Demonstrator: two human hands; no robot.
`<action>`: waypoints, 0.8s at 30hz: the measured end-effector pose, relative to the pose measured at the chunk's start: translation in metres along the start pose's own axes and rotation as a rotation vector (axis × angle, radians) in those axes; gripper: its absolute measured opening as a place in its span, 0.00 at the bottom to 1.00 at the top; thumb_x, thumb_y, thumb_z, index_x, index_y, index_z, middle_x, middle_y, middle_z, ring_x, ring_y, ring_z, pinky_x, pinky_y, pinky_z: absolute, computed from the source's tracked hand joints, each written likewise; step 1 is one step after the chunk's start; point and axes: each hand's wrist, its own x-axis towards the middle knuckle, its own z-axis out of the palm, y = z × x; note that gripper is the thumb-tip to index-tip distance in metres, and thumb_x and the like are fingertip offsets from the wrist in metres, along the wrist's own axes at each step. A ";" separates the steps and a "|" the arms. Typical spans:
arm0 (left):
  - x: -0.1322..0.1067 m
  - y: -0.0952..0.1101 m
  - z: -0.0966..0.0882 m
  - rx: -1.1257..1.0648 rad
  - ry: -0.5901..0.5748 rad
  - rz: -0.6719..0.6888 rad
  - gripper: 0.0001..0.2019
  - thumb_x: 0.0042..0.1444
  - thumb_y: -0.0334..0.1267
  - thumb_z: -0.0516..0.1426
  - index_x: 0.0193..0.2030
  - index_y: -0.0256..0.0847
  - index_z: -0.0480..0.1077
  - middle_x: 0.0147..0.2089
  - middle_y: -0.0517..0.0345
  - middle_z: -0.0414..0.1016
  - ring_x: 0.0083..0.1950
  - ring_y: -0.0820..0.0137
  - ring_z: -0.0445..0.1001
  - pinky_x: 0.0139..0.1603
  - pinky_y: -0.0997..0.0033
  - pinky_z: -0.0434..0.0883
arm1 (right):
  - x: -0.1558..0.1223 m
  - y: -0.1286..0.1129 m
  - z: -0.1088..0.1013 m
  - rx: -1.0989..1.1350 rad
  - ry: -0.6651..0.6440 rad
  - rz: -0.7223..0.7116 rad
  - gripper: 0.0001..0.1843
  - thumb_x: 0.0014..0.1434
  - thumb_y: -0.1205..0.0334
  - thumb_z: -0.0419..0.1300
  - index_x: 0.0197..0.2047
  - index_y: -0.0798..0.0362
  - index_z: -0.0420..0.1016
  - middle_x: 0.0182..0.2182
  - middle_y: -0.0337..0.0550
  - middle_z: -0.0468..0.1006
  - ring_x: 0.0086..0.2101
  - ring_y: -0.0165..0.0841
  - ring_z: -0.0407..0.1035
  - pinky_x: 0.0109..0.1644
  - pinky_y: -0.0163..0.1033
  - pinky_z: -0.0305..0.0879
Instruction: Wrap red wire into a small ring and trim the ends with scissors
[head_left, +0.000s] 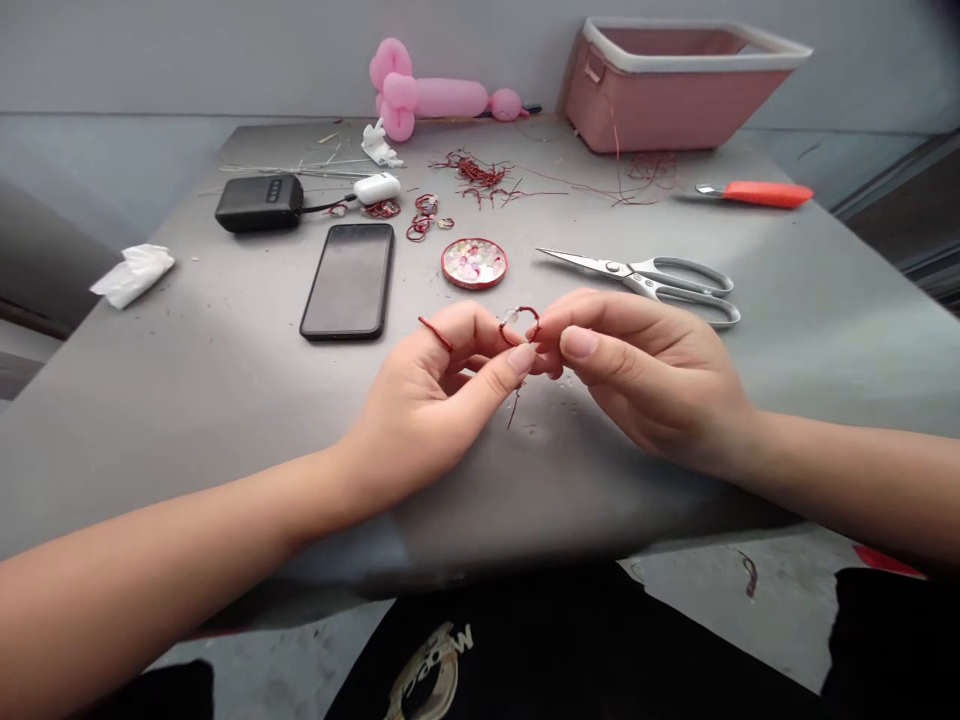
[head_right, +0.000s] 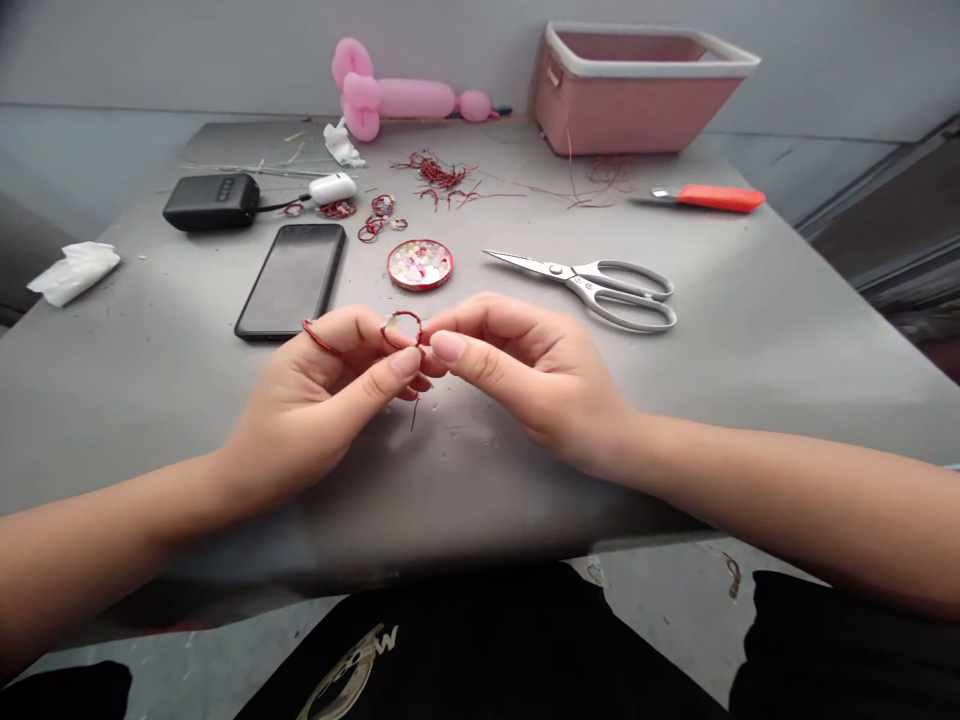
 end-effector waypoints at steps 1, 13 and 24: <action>0.000 -0.001 0.000 0.005 0.001 -0.013 0.06 0.60 0.35 0.60 0.34 0.40 0.67 0.34 0.61 0.75 0.34 0.76 0.75 0.34 0.77 0.72 | 0.000 0.000 0.000 -0.004 -0.011 -0.017 0.04 0.61 0.59 0.64 0.39 0.48 0.80 0.35 0.39 0.79 0.38 0.30 0.73 0.46 0.40 0.72; 0.000 0.002 -0.001 -0.023 -0.005 -0.053 0.06 0.57 0.35 0.62 0.35 0.38 0.69 0.33 0.63 0.71 0.33 0.79 0.71 0.35 0.79 0.71 | 0.002 -0.010 -0.002 -0.638 -0.084 -0.298 0.05 0.62 0.66 0.60 0.33 0.51 0.74 0.31 0.41 0.74 0.32 0.29 0.69 0.37 0.37 0.69; 0.000 0.002 -0.002 -0.135 0.023 -0.228 0.08 0.52 0.39 0.67 0.32 0.39 0.74 0.32 0.63 0.75 0.34 0.77 0.71 0.39 0.76 0.70 | 0.002 -0.013 -0.007 -0.881 -0.022 -0.447 0.03 0.61 0.62 0.60 0.36 0.48 0.75 0.33 0.43 0.78 0.35 0.33 0.73 0.39 0.41 0.71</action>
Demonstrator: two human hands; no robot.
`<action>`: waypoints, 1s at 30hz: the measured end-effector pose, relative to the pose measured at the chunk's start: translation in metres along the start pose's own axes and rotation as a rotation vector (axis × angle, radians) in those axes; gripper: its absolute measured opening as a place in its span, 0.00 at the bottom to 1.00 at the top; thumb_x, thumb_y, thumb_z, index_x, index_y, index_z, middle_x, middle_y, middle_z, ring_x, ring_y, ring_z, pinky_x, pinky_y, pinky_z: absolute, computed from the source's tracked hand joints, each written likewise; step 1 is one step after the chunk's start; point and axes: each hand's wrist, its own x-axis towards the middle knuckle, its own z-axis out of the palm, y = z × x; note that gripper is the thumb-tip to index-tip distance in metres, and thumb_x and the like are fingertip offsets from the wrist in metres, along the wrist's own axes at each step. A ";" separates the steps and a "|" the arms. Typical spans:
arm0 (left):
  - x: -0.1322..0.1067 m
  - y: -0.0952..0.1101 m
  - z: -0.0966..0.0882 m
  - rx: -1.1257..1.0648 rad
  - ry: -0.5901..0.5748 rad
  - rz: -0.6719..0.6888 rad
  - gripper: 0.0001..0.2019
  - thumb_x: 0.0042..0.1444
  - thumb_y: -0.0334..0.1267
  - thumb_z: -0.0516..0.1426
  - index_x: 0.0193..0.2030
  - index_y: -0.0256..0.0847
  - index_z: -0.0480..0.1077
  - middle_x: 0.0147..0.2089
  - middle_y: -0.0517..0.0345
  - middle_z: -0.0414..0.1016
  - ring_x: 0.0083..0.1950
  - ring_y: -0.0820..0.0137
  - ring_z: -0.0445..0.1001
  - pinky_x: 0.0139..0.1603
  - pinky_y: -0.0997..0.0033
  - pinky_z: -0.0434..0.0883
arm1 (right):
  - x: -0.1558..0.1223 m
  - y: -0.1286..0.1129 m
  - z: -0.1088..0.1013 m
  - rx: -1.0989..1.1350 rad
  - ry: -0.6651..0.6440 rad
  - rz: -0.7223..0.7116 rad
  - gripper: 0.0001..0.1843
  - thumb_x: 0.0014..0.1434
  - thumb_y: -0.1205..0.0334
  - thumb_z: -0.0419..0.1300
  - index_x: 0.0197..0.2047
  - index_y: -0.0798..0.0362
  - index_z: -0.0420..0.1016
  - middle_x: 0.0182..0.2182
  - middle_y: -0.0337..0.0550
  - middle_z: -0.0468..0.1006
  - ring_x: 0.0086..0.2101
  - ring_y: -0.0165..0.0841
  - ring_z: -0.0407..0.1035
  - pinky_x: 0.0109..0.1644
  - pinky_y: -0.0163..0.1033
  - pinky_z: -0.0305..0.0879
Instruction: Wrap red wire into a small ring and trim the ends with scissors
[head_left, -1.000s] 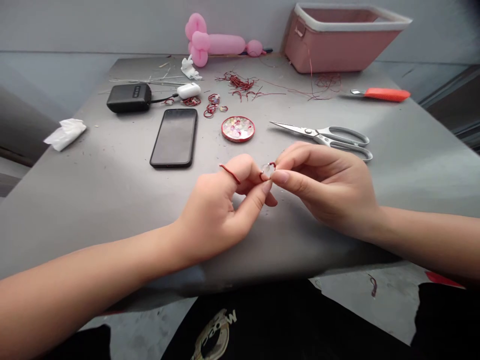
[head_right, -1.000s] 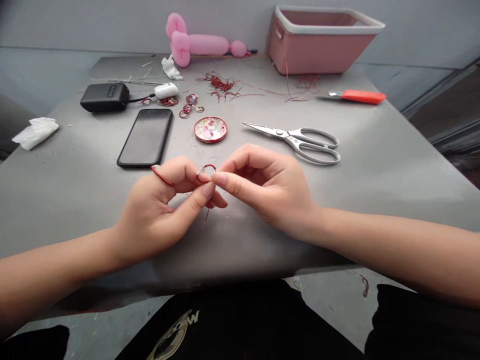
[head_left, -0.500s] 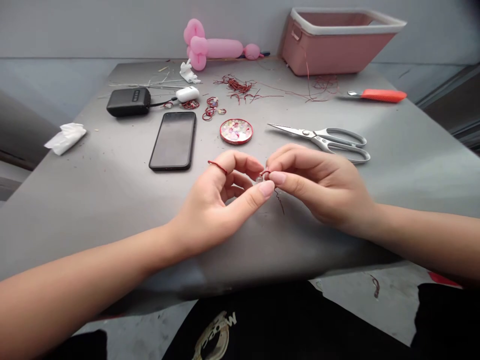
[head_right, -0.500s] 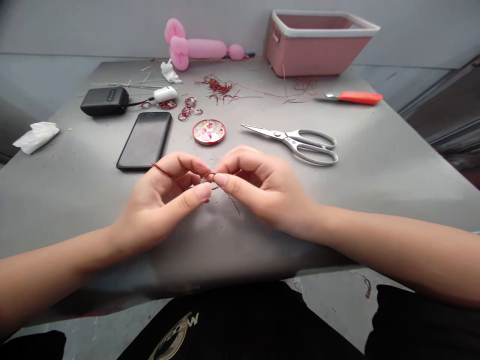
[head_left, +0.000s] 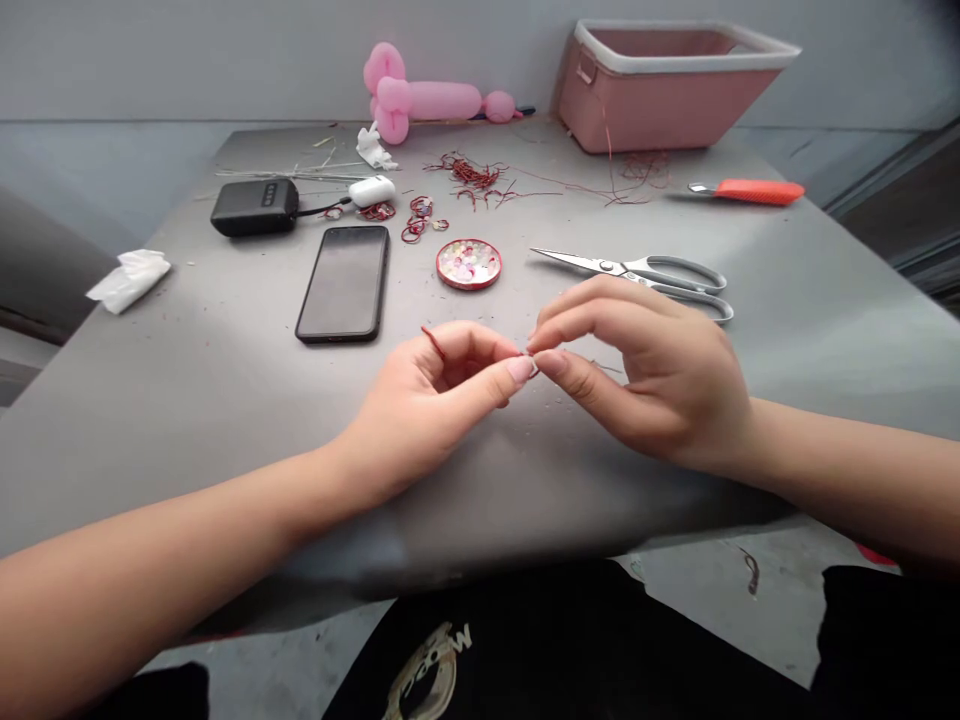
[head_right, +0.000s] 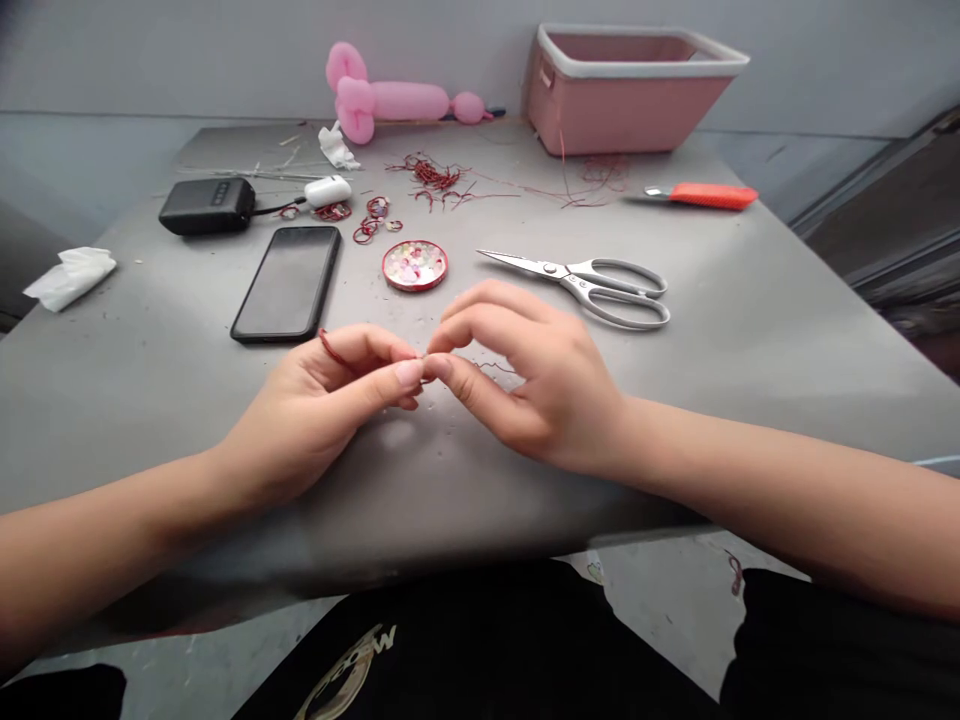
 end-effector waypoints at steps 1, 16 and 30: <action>0.001 -0.001 -0.001 -0.035 0.026 0.017 0.08 0.52 0.40 0.66 0.32 0.40 0.74 0.33 0.63 0.75 0.35 0.77 0.72 0.40 0.76 0.70 | 0.001 0.000 -0.002 0.053 -0.020 0.064 0.04 0.62 0.59 0.61 0.37 0.48 0.75 0.33 0.42 0.79 0.34 0.33 0.73 0.39 0.41 0.72; 0.001 0.001 -0.005 0.249 -0.099 0.127 0.10 0.61 0.43 0.58 0.34 0.39 0.75 0.32 0.58 0.74 0.32 0.74 0.69 0.35 0.73 0.69 | 0.006 -0.005 -0.010 0.512 -0.060 0.353 0.06 0.57 0.57 0.67 0.30 0.48 0.78 0.27 0.38 0.79 0.28 0.30 0.72 0.32 0.37 0.73; -0.006 0.004 0.001 0.583 -0.131 0.288 0.12 0.61 0.35 0.53 0.27 0.40 0.68 0.27 0.59 0.73 0.30 0.72 0.71 0.32 0.72 0.66 | 0.005 0.002 -0.008 0.179 -0.117 -0.038 0.06 0.61 0.63 0.60 0.31 0.47 0.74 0.29 0.40 0.78 0.30 0.31 0.72 0.33 0.38 0.69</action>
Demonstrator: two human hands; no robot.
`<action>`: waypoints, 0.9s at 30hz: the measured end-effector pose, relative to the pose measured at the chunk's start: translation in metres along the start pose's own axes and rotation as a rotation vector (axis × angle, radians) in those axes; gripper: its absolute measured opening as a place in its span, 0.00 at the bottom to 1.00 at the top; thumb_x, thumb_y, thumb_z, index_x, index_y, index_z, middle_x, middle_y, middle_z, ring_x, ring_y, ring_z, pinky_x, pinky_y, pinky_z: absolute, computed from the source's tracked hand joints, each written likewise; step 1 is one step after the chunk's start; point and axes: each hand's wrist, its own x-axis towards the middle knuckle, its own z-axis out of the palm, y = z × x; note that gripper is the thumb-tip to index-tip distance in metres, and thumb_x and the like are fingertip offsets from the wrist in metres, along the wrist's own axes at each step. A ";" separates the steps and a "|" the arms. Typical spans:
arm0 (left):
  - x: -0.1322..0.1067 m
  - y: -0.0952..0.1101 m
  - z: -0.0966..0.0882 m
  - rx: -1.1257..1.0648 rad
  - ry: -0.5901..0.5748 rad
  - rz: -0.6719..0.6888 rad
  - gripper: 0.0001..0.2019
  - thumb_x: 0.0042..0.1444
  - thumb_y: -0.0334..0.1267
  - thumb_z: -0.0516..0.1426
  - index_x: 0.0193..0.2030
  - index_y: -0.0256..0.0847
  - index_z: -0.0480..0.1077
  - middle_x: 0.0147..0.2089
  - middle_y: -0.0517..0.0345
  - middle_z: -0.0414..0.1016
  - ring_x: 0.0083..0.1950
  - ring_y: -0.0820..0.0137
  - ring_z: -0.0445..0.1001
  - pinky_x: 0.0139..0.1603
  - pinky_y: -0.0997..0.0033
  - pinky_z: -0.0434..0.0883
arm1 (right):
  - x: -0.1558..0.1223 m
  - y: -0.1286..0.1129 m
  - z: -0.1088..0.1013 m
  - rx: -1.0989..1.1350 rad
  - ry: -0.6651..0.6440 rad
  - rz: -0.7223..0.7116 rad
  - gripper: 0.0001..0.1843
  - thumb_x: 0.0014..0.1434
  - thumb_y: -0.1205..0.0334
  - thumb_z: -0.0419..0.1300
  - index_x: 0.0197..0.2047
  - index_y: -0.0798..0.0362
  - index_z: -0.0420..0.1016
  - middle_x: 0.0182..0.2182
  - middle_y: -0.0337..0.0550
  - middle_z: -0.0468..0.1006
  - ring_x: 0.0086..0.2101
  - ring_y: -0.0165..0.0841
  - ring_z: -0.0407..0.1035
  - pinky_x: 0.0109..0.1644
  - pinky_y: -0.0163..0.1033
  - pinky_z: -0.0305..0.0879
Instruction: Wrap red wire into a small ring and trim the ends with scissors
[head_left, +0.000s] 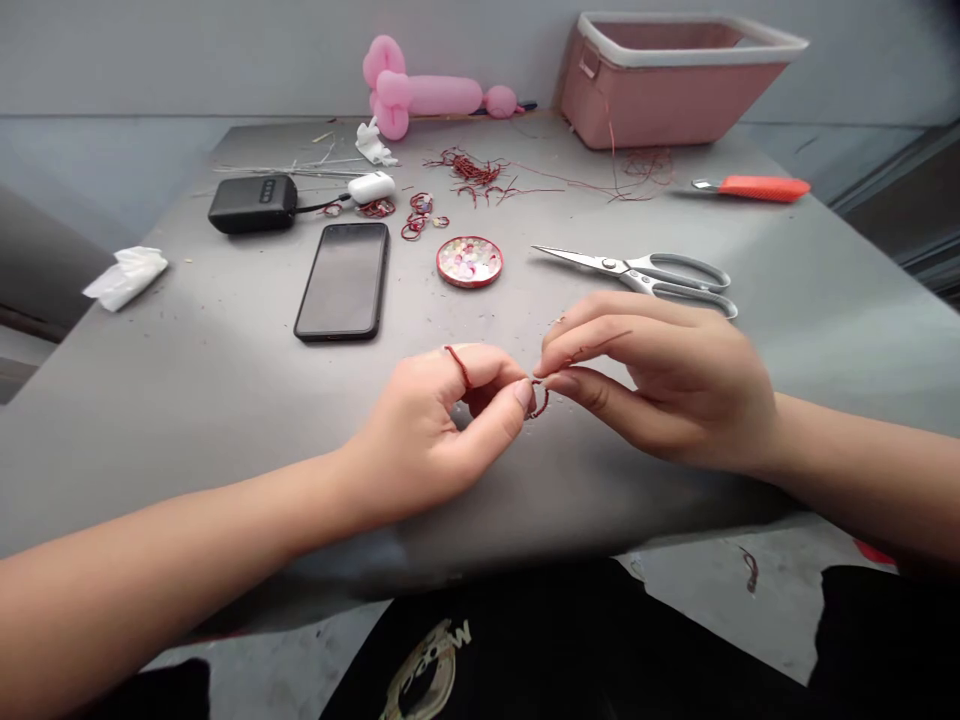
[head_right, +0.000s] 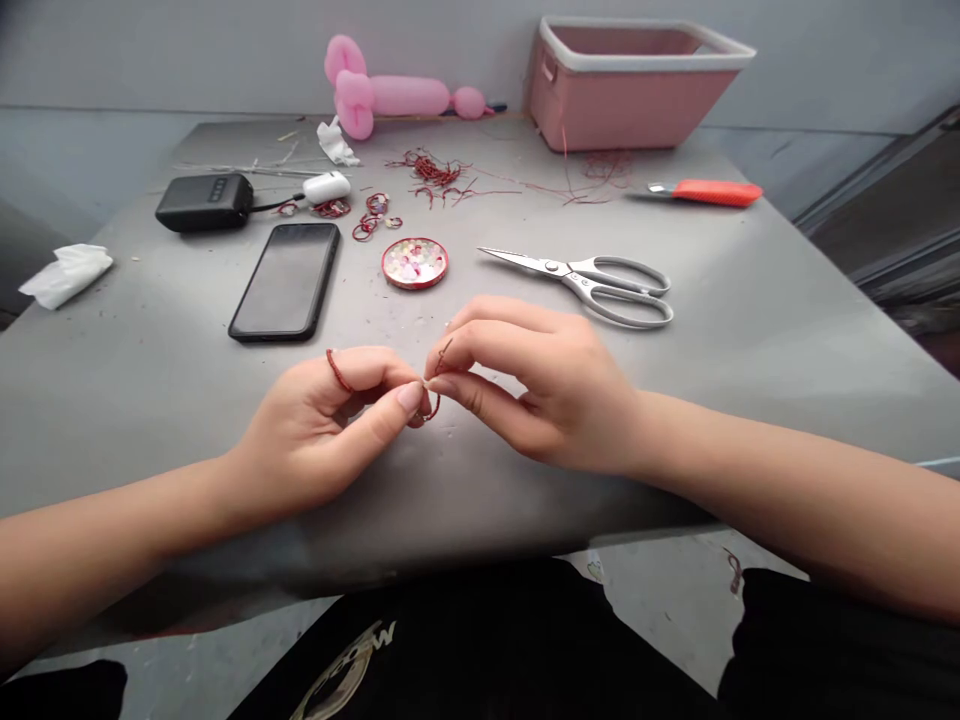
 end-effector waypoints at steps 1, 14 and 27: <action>0.000 0.000 0.000 0.019 0.012 0.023 0.11 0.61 0.35 0.53 0.26 0.40 0.68 0.27 0.59 0.73 0.30 0.72 0.70 0.32 0.72 0.66 | -0.001 0.000 0.001 0.002 -0.024 0.026 0.07 0.62 0.62 0.59 0.31 0.48 0.73 0.29 0.41 0.78 0.30 0.31 0.71 0.34 0.38 0.69; 0.000 -0.008 0.000 0.392 0.177 0.310 0.09 0.59 0.35 0.54 0.27 0.45 0.70 0.26 0.57 0.72 0.29 0.68 0.66 0.36 0.65 0.64 | -0.001 -0.001 0.004 0.625 -0.196 0.595 0.15 0.60 0.49 0.63 0.30 0.53 0.75 0.27 0.40 0.75 0.29 0.28 0.68 0.34 0.35 0.67; 0.005 -0.008 0.001 -0.152 0.126 -0.066 0.08 0.61 0.42 0.57 0.37 0.39 0.71 0.37 0.56 0.73 0.37 0.70 0.72 0.37 0.71 0.70 | -0.004 -0.005 0.009 0.021 0.022 0.219 0.06 0.58 0.63 0.60 0.30 0.50 0.69 0.26 0.38 0.73 0.28 0.30 0.66 0.33 0.39 0.65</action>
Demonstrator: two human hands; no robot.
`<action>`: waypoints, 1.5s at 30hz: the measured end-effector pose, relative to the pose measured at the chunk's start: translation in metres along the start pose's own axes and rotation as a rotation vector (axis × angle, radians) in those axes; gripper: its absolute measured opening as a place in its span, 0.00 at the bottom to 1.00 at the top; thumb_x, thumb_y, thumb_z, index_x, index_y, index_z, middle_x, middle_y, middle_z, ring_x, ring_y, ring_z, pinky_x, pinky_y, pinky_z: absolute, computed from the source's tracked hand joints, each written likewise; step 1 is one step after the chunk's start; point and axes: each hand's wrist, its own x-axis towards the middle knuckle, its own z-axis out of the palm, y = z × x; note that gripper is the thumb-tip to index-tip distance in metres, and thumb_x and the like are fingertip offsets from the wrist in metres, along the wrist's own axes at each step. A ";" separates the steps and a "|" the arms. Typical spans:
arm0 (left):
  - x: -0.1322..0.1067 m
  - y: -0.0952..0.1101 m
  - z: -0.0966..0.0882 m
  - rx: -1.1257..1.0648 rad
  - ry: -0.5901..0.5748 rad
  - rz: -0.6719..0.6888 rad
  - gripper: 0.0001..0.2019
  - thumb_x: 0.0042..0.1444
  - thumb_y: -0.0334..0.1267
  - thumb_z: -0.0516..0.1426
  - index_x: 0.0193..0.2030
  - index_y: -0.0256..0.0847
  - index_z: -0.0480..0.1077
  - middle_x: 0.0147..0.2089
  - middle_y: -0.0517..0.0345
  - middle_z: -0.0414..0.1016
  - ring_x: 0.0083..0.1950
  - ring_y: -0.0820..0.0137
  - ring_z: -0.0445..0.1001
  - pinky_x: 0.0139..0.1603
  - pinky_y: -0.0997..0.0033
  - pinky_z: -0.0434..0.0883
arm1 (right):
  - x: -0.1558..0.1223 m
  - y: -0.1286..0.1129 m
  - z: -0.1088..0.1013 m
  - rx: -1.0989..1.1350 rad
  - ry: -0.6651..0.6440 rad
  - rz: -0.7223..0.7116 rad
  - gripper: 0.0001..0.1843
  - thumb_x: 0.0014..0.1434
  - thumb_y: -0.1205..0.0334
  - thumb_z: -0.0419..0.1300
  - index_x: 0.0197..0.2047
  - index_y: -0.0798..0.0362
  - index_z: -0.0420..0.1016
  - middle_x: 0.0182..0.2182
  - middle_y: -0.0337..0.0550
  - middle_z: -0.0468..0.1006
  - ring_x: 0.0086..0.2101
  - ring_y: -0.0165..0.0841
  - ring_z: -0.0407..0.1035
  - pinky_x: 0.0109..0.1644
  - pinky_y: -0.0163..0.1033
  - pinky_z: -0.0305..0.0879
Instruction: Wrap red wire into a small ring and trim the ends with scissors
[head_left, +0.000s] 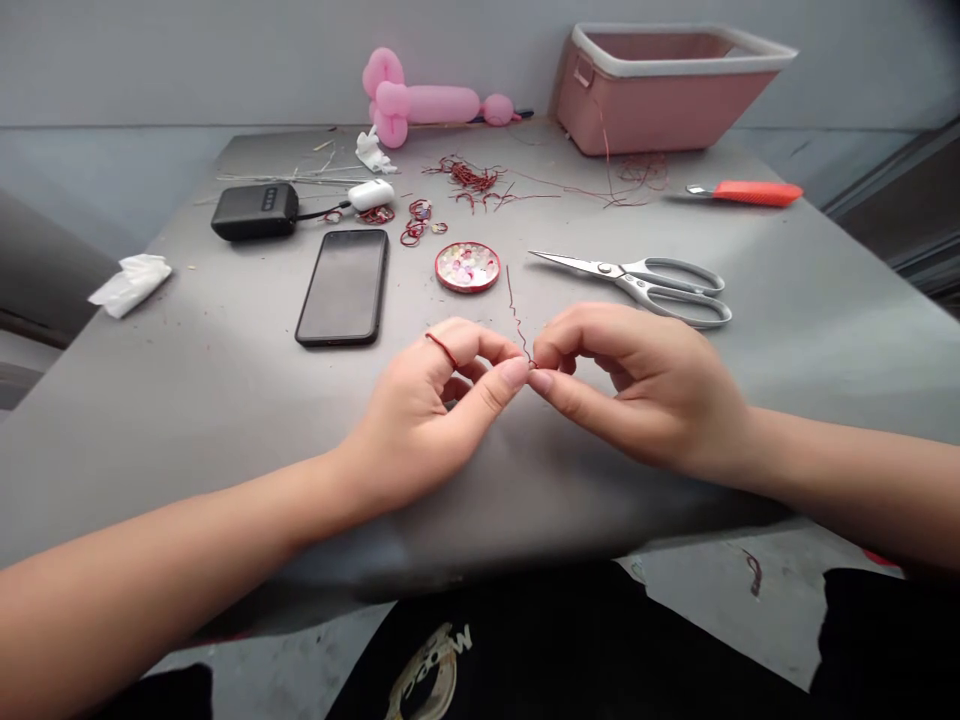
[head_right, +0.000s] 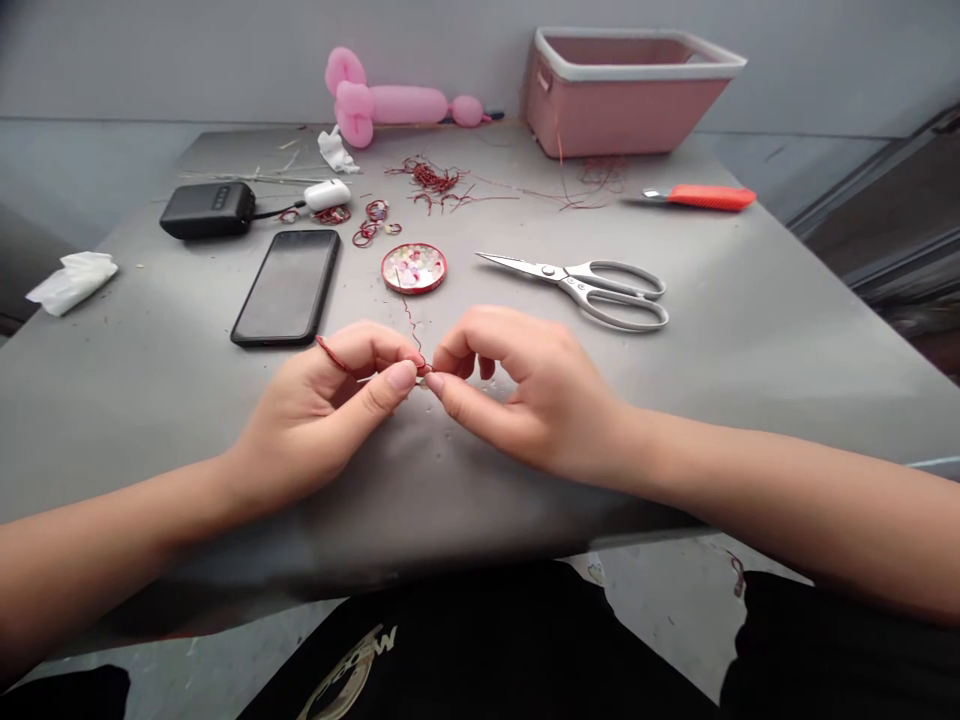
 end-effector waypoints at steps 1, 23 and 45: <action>0.000 0.001 0.000 0.015 0.000 0.011 0.08 0.60 0.42 0.57 0.36 0.39 0.70 0.36 0.56 0.73 0.38 0.70 0.72 0.37 0.70 0.69 | -0.001 0.000 0.000 -0.042 0.017 -0.038 0.06 0.58 0.64 0.60 0.30 0.49 0.69 0.26 0.38 0.73 0.29 0.30 0.66 0.33 0.39 0.65; -0.002 0.002 0.004 -0.129 -0.084 -0.119 0.10 0.60 0.44 0.58 0.34 0.39 0.71 0.32 0.59 0.70 0.33 0.72 0.67 0.32 0.72 0.64 | 0.000 0.004 0.000 -0.438 0.172 -0.456 0.10 0.58 0.69 0.62 0.38 0.43 0.79 0.30 0.41 0.80 0.31 0.33 0.73 0.35 0.40 0.73; -0.002 -0.002 0.004 0.128 -0.135 -0.007 0.07 0.61 0.32 0.56 0.31 0.37 0.70 0.27 0.63 0.71 0.30 0.76 0.65 0.33 0.73 0.63 | -0.008 0.012 0.000 -0.671 0.148 -0.648 0.11 0.58 0.70 0.61 0.44 0.49 0.73 0.36 0.44 0.80 0.33 0.31 0.73 0.35 0.37 0.75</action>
